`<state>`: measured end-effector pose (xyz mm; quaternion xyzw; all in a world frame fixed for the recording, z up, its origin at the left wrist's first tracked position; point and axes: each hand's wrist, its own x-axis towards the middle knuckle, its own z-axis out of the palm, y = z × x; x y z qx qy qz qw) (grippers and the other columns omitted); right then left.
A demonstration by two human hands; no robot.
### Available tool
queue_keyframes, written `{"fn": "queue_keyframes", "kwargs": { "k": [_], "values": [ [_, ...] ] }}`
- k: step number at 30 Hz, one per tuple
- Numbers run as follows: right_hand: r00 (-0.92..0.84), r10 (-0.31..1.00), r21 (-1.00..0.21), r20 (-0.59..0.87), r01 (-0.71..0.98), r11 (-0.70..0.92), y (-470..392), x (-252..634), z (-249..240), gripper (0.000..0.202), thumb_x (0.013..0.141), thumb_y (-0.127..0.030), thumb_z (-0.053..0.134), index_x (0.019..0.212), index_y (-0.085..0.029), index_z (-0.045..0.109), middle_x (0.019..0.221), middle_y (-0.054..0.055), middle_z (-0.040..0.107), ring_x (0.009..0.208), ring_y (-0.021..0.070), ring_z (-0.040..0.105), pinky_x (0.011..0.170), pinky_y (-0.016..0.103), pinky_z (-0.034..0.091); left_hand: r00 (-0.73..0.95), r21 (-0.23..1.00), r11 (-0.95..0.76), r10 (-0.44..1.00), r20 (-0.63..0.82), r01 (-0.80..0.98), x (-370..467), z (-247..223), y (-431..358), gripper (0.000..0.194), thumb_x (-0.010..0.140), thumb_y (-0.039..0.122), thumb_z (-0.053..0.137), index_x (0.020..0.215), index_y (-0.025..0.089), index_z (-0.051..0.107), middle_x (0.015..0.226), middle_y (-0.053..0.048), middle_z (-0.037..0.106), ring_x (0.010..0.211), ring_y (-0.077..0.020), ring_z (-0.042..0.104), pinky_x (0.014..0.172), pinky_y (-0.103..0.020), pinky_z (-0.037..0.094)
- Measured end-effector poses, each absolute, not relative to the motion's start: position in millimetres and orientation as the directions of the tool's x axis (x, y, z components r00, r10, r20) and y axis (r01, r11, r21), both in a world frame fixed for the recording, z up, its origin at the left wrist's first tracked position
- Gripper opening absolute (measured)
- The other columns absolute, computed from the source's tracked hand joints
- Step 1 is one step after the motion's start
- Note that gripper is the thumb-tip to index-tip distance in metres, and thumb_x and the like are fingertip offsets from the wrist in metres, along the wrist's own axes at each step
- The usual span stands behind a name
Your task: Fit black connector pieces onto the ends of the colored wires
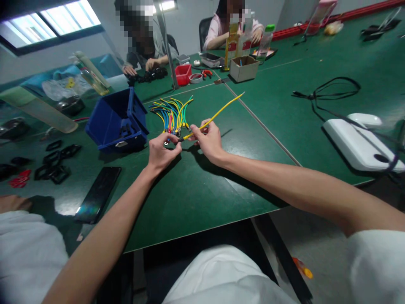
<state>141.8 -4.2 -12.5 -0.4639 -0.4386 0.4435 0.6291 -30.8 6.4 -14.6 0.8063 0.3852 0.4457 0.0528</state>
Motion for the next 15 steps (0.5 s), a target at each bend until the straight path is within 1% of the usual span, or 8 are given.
{"fn": "queue_keyframes", "kwargs": {
  "k": [3, 9, 15],
  "values": [
    [0.212, 0.966, -0.973, 0.148, -0.141, 0.180, -4.6, 141.5, -11.7, 0.048, 0.072, -0.053, 0.072, 0.089, -0.025, 0.036, 0.074, -0.004, 0.059, 0.062, 0.0154, 0.069, 0.045, 0.022, 0.049, 0.336, 0.402, -0.719, 0.647, 0.685, 0.566, -31.9, -15.2, 6.4, 0.009, 0.073, 0.014, 0.065, 0.077, 0.019, 0.058, 0.079, -0.001, 0.068, 0.073, -0.0151, 0.063, 0.071, -0.029, 0.050],
    [0.187, 0.969, -0.977, 0.161, -0.111, 0.183, -6.2, 141.3, -10.6, 0.047, 0.072, -0.051, 0.072, 0.088, -0.025, 0.036, 0.072, -0.004, 0.058, 0.062, 0.0159, 0.069, 0.045, 0.022, 0.049, 0.363, 0.387, -0.730, 0.640, 0.677, 0.564, -32.4, -14.4, 3.9, 0.010, 0.074, 0.013, 0.063, 0.077, 0.019, 0.057, 0.079, -0.001, 0.068, 0.074, -0.0154, 0.063, 0.071, -0.029, 0.050],
    [0.178, 0.970, -0.978, 0.168, -0.092, 0.186, -5.3, 141.4, -11.1, 0.049, 0.070, -0.051, 0.075, 0.085, -0.025, 0.036, 0.068, -0.005, 0.057, 0.063, 0.0163, 0.068, 0.045, 0.023, 0.048, 0.350, 0.404, -0.708, 0.663, 0.662, 0.579, -30.5, -15.4, 8.6, 0.009, 0.074, 0.013, 0.062, 0.075, 0.020, 0.056, 0.078, 0.000, 0.068, 0.076, -0.0158, 0.063, 0.074, -0.030, 0.049]
  ]
}}
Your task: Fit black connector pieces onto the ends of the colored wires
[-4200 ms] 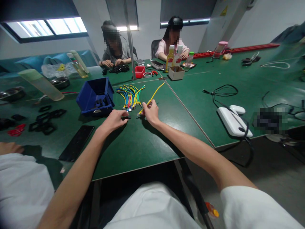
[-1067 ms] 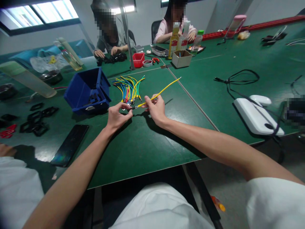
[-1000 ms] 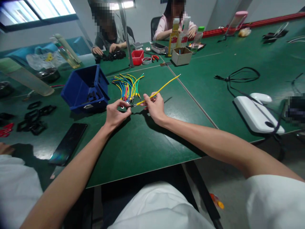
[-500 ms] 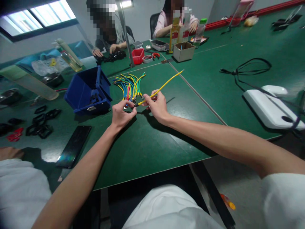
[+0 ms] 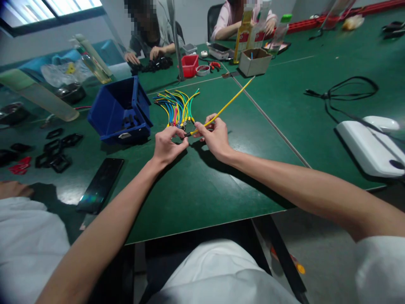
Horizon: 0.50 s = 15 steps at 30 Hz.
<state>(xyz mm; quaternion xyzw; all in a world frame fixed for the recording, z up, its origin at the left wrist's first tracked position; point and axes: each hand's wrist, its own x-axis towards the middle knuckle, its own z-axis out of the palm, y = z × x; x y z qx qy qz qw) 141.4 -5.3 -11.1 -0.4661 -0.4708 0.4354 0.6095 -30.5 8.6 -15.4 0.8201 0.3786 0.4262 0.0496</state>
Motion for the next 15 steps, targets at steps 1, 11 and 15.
{"fn": "queue_keyframes", "kwargs": {
  "k": [1, 11, 15],
  "values": [
    [0.179, 0.970, -0.979, 0.165, -0.091, 0.183, -5, 141, -11, 0.049, 0.069, -0.051, 0.075, 0.084, -0.025, 0.036, 0.068, -0.005, 0.057, 0.064, 0.0168, 0.068, 0.045, 0.023, 0.048, 0.347, 0.408, -0.698, 0.674, 0.652, 0.588, -30, -15, 9, 0.009, 0.075, 0.013, 0.061, 0.075, 0.020, 0.056, 0.079, -0.001, 0.068, 0.077, -0.0163, 0.064, 0.075, -0.031, 0.049],
    [0.172, 0.972, -0.980, 0.162, -0.085, 0.178, -7, 140, -10, 0.049, 0.068, -0.052, 0.077, 0.085, -0.025, 0.039, 0.061, -0.006, 0.057, 0.058, 0.0164, 0.066, 0.044, 0.023, 0.045, 0.357, 0.421, -0.670, 0.708, 0.609, 0.612, -29, -2, -7, 0.015, 0.075, 0.012, 0.062, 0.066, 0.021, 0.055, 0.079, 0.000, 0.072, 0.078, -0.0186, 0.066, 0.083, -0.036, 0.047],
    [0.172, 0.975, -0.983, 0.141, -0.091, 0.158, -6, 139, -10, 0.050, 0.067, -0.051, 0.078, 0.085, -0.025, 0.039, 0.061, -0.006, 0.057, 0.058, 0.0164, 0.066, 0.043, 0.023, 0.044, 0.336, 0.416, -0.646, 0.722, 0.605, 0.640, -29, -3, -9, 0.017, 0.075, 0.012, 0.062, 0.065, 0.021, 0.053, 0.079, 0.000, 0.072, 0.079, -0.0189, 0.066, 0.081, -0.035, 0.047]
  ]
}}
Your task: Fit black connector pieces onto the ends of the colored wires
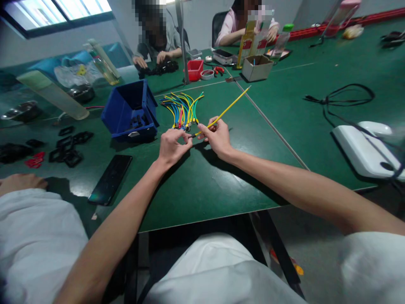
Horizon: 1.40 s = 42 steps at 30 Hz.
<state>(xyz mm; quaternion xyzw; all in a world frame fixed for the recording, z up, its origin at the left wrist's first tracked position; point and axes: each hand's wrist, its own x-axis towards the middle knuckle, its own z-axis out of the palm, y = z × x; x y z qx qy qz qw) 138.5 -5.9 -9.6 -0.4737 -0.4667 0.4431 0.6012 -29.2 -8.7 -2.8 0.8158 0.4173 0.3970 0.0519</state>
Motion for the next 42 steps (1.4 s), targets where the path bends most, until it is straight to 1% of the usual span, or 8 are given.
{"fn": "queue_keyframes", "kwargs": {
  "k": [5, 10, 20, 25, 30, 32, 37, 42],
  "values": [
    [0.135, 0.984, -0.982, 0.119, -0.131, 0.137, -5, 138, -9, 0.050, 0.065, -0.051, 0.078, 0.085, -0.025, 0.040, 0.058, -0.007, 0.056, 0.054, 0.0153, 0.065, 0.040, 0.021, 0.040, 0.326, 0.403, -0.640, 0.720, 0.613, 0.654, -31, -5, -12, 0.024, 0.076, 0.014, 0.061, 0.059, 0.021, 0.045, 0.072, 0.000, 0.069, 0.075, -0.0182, 0.065, 0.075, -0.033, 0.045],
    [0.075, 0.991, -0.986, 0.112, -0.119, 0.120, -5, 138, -9, 0.048, 0.066, -0.052, 0.077, 0.083, -0.025, 0.041, 0.058, -0.007, 0.058, 0.052, 0.0155, 0.065, 0.040, 0.021, 0.040, 0.314, 0.401, -0.644, 0.710, 0.630, 0.652, -35, -8, -17, 0.025, 0.076, 0.014, 0.060, 0.059, 0.021, 0.044, 0.075, -0.001, 0.069, 0.078, -0.0181, 0.065, 0.077, -0.033, 0.045],
    [0.049, 0.990, -0.988, 0.129, -0.075, 0.132, -4, 136, -13, 0.044, 0.065, -0.046, 0.078, 0.083, -0.025, 0.044, 0.059, -0.006, 0.060, 0.053, 0.0157, 0.064, 0.041, 0.022, 0.044, 0.293, 0.555, -0.607, 0.780, 0.553, 0.568, -38, -10, -16, 0.012, 0.075, 0.018, 0.063, 0.067, 0.020, 0.054, 0.074, -0.001, 0.068, 0.073, -0.0165, 0.064, 0.075, -0.032, 0.049],
    [0.077, 0.990, -0.988, 0.119, -0.088, 0.126, -3, 139, -12, 0.046, 0.066, -0.050, 0.077, 0.084, -0.024, 0.043, 0.062, -0.005, 0.061, 0.057, 0.0160, 0.067, 0.043, 0.022, 0.046, 0.274, 0.595, -0.607, 0.784, 0.558, 0.526, -35, -6, -19, 0.006, 0.075, 0.017, 0.064, 0.077, 0.020, 0.060, 0.079, -0.001, 0.069, 0.076, -0.0154, 0.065, 0.077, -0.031, 0.050],
    [0.102, 0.987, -0.984, 0.122, -0.119, 0.134, -2, 140, -9, 0.051, 0.065, -0.056, 0.076, 0.085, -0.025, 0.041, 0.064, -0.006, 0.060, 0.064, 0.0178, 0.070, 0.047, 0.023, 0.050, 0.239, 0.706, -0.559, 0.827, 0.509, 0.434, -36, -8, -17, 0.032, 0.072, 0.012, 0.066, 0.103, 0.019, 0.060, 0.098, -0.004, 0.072, 0.082, -0.0149, 0.068, 0.074, -0.028, 0.053],
    [0.112, 0.986, -0.983, 0.121, -0.124, 0.134, -2, 141, -9, 0.051, 0.064, -0.056, 0.076, 0.084, -0.025, 0.040, 0.065, -0.005, 0.060, 0.065, 0.0182, 0.070, 0.048, 0.025, 0.051, 0.244, 0.739, -0.535, 0.845, 0.476, 0.410, -37, -11, -14, 0.035, 0.073, 0.014, 0.066, 0.107, 0.018, 0.061, 0.098, -0.006, 0.072, 0.079, -0.0146, 0.068, 0.073, -0.028, 0.055],
    [0.121, 0.988, -0.983, 0.094, -0.147, 0.112, -1, 143, -8, 0.051, 0.064, -0.054, 0.077, 0.084, -0.025, 0.041, 0.066, -0.005, 0.059, 0.066, 0.0182, 0.069, 0.052, 0.027, 0.054, 0.250, 0.750, -0.510, 0.860, 0.444, 0.421, -38, -17, -9, 0.021, 0.077, 0.019, 0.065, 0.098, 0.019, 0.068, 0.082, -0.003, 0.072, 0.072, -0.0151, 0.068, 0.069, -0.029, 0.054],
    [0.109, 0.990, -0.981, 0.093, -0.158, 0.110, -1, 144, -8, 0.051, 0.062, -0.051, 0.079, 0.085, -0.025, 0.041, 0.064, -0.006, 0.059, 0.066, 0.0185, 0.069, 0.050, 0.026, 0.053, 0.223, 0.786, -0.486, 0.874, 0.432, 0.383, -39, -16, -10, 0.019, 0.077, 0.021, 0.066, 0.095, 0.018, 0.071, 0.081, -0.004, 0.072, 0.072, -0.0156, 0.068, 0.066, -0.028, 0.054]
  ]
}}
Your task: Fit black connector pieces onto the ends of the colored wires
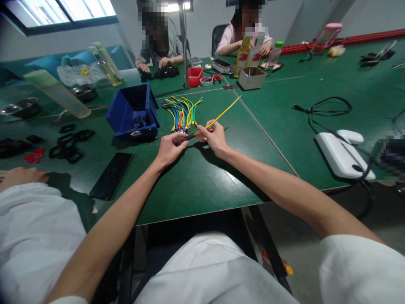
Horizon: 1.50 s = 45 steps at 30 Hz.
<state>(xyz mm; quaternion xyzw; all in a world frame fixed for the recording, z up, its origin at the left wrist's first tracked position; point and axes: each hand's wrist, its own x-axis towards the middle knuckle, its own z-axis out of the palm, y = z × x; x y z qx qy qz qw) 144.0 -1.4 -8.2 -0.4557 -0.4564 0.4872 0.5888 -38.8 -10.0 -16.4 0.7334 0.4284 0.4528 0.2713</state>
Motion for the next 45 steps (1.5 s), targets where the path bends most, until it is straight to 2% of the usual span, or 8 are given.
{"fn": "queue_keyframes", "kwargs": {
  "k": [7, 17, 29, 45],
  "values": [
    [0.105, 0.990, -0.983, 0.095, -0.149, 0.110, -3.8, 144.2, -6.7, 0.052, 0.062, -0.051, 0.079, 0.086, -0.024, 0.042, 0.066, -0.006, 0.062, 0.065, 0.0173, 0.070, 0.050, 0.024, 0.052, 0.209, 0.824, -0.462, 0.886, 0.413, 0.328, -38.3, -14.1, -10.0, 0.019, 0.075, 0.020, 0.068, 0.093, 0.018, 0.074, 0.084, -0.006, 0.073, 0.074, -0.0168, 0.068, 0.066, -0.029, 0.056],
    [0.119, 0.983, -0.979, 0.139, -0.135, 0.155, -5.3, 151.4, -11.3, 0.054, 0.064, -0.056, 0.079, 0.084, -0.024, 0.040, 0.068, -0.004, 0.064, 0.061, 0.0163, 0.069, 0.047, 0.022, 0.050, 0.239, 0.888, -0.396, 0.909, 0.342, 0.232, -33.5, -15.9, -9.8, 0.023, 0.078, 0.014, 0.063, 0.098, 0.017, 0.074, 0.093, -0.007, 0.075, 0.084, -0.0185, 0.070, 0.079, -0.033, 0.057],
    [0.123, 0.985, -0.976, 0.125, -0.162, 0.144, -1.5, 149.9, -12.3, 0.055, 0.060, -0.051, 0.082, 0.086, -0.024, 0.042, 0.062, -0.006, 0.062, 0.059, 0.0159, 0.068, 0.050, 0.023, 0.051, 0.232, 0.891, -0.354, 0.927, 0.294, 0.285, -33.4, -16.8, -7.6, 0.026, 0.078, 0.020, 0.064, 0.100, 0.014, 0.075, 0.095, -0.009, 0.075, 0.081, -0.0188, 0.070, 0.078, -0.032, 0.057],
    [0.083, 0.988, -0.975, 0.127, -0.171, 0.140, -1.9, 150.4, -13.0, 0.051, 0.062, -0.048, 0.081, 0.084, -0.023, 0.042, 0.064, -0.004, 0.062, 0.062, 0.0153, 0.068, 0.049, 0.022, 0.049, 0.245, 0.940, -0.280, 0.942, 0.230, 0.193, -31.8, -14.6, -7.7, 0.028, 0.074, 0.020, 0.066, 0.100, 0.013, 0.075, 0.097, -0.009, 0.074, 0.083, -0.0191, 0.070, 0.085, -0.034, 0.057]
  ]
}}
